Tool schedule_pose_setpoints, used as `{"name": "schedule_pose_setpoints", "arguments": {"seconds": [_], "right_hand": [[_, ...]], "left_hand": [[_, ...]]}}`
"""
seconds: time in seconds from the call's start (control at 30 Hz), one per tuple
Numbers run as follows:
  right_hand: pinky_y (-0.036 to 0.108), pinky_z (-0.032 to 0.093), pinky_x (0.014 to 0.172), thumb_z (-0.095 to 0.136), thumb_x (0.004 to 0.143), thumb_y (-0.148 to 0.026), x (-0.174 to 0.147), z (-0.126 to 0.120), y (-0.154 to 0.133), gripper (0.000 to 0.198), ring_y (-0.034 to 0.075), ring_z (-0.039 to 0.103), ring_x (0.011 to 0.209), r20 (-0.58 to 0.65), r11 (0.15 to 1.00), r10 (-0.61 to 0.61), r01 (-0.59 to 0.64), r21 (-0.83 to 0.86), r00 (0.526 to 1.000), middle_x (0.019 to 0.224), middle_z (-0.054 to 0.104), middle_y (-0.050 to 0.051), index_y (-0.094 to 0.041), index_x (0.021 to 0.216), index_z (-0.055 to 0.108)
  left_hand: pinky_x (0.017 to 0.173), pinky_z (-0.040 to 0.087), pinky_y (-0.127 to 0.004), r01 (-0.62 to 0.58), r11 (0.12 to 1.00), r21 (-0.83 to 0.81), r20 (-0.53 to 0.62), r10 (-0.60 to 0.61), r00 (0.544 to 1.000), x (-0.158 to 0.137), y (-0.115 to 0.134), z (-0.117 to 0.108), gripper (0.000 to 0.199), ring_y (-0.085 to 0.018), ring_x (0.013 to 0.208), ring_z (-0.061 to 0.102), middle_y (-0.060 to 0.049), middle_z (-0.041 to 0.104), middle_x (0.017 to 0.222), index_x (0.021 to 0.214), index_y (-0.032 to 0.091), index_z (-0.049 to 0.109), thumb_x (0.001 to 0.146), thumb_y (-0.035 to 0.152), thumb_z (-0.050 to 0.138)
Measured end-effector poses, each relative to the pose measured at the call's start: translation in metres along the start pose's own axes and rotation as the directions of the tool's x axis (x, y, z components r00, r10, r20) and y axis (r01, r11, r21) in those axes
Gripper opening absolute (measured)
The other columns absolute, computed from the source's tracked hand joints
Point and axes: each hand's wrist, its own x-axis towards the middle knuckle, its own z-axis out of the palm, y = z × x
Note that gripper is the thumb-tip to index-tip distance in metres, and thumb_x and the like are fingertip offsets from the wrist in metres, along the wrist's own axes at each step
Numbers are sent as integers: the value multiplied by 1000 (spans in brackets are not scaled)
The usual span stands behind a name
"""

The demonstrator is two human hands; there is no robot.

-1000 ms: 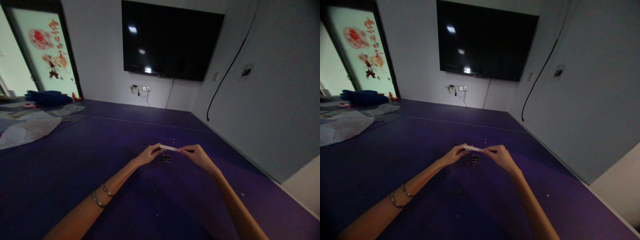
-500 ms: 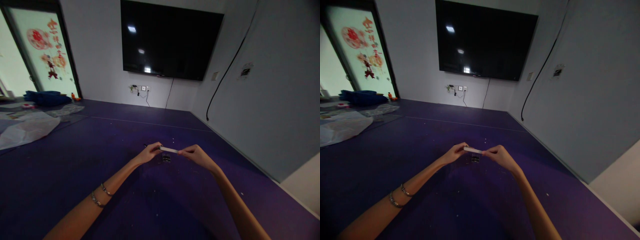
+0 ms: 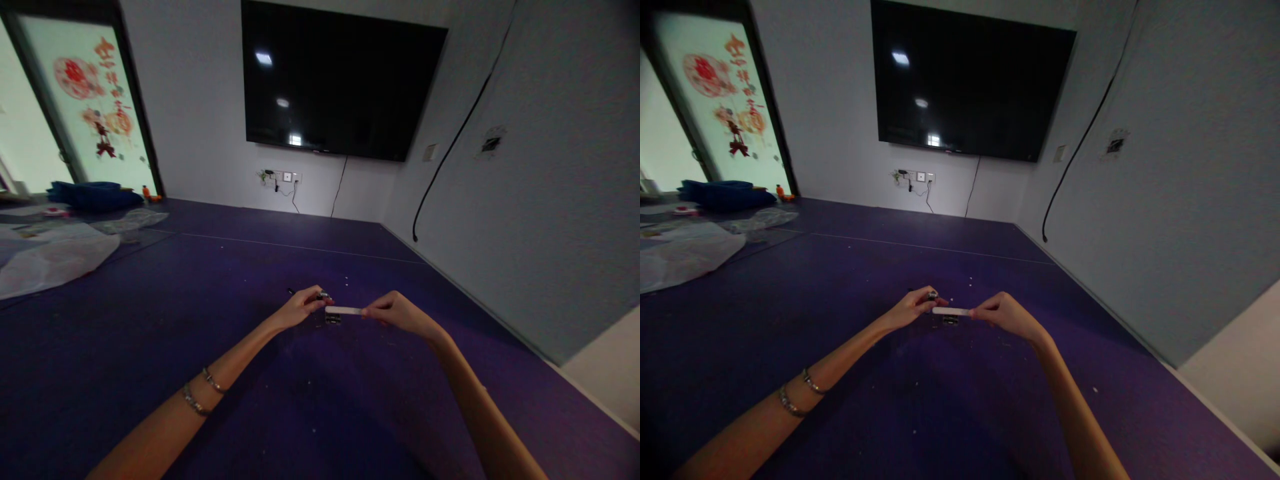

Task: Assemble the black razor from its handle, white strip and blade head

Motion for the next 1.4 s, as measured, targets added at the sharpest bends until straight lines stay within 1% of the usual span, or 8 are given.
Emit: {"name": "schedule_pose_setpoints", "arguments": {"seconds": [0.13,0.27,0.43,0.67,0.8,0.93,1.13,1.4], "right_hand": [[23,25,45,53,74,-51,-2,-3,-4,41,8,35,46,-54,1000,-21,21,-8,998,48,46,-2,-14,66,69],[24,34,51,53,75,-49,1,-5,-5,40,12,47,54,-157,1000,-18,19,6,987,58,57,2,-14,82,71],[24,36,54,50,77,-48,18,1,0,40,13,49,55,-249,998,-57,48,-41,967,57,57,2,-14,79,71],[23,35,51,52,77,-45,46,13,7,38,12,49,52,-245,998,-61,56,-27,968,53,57,1,-15,84,73],[23,34,51,52,76,-45,54,18,11,38,11,48,51,-238,997,-71,68,-19,969,52,56,0,-14,85,73],[22,32,49,51,77,-46,57,23,15,40,10,45,49,-197,996,-90,88,-17,976,50,53,-1,-14,84,73],[22,30,48,53,74,-48,59,25,21,39,9,43,47,-187,999,-46,42,-29,981,49,53,-1,-15,83,73],[22,29,47,53,74,-48,60,24,25,39,10,42,47,-182,999,-51,47,-24,982,48,52,-1,-16,82,73]], "left_hand": [[57,45,-25,154,977,-147,-33,-161,986,1,3,-1,15,-13,63,62,-6,63,82,87,16,44,83,30,49],[48,47,-27,389,897,-210,13,-396,918,0,14,-1,17,-16,52,63,-9,66,78,91,16,40,84,30,47],[47,49,-30,531,803,-272,89,-528,844,-2,30,5,18,-20,53,65,-11,68,73,89,14,42,84,30,49],[57,52,-38,555,662,-503,98,-595,798,3,33,7,16,-22,57,66,-8,66,65,87,13,43,83,25,51],[58,52,-38,608,607,-512,138,-641,755,3,34,6,12,-20,55,65,-7,64,63,81,10,47,84,21,50],[58,52,-36,640,600,-480,155,-660,735,1,30,6,13,-19,55,65,-7,65,64,77,9,49,84,19,49],[63,52,-39,624,611,-487,222,-605,765,0,15,5,20,-20,61,66,-6,65,64,78,11,48,78,27,61],[59,52,-38,654,611,-447,178,-655,734,0,21,7,11,-21,56,65,-5,64,64,81,11,46,82,21,52]]}}
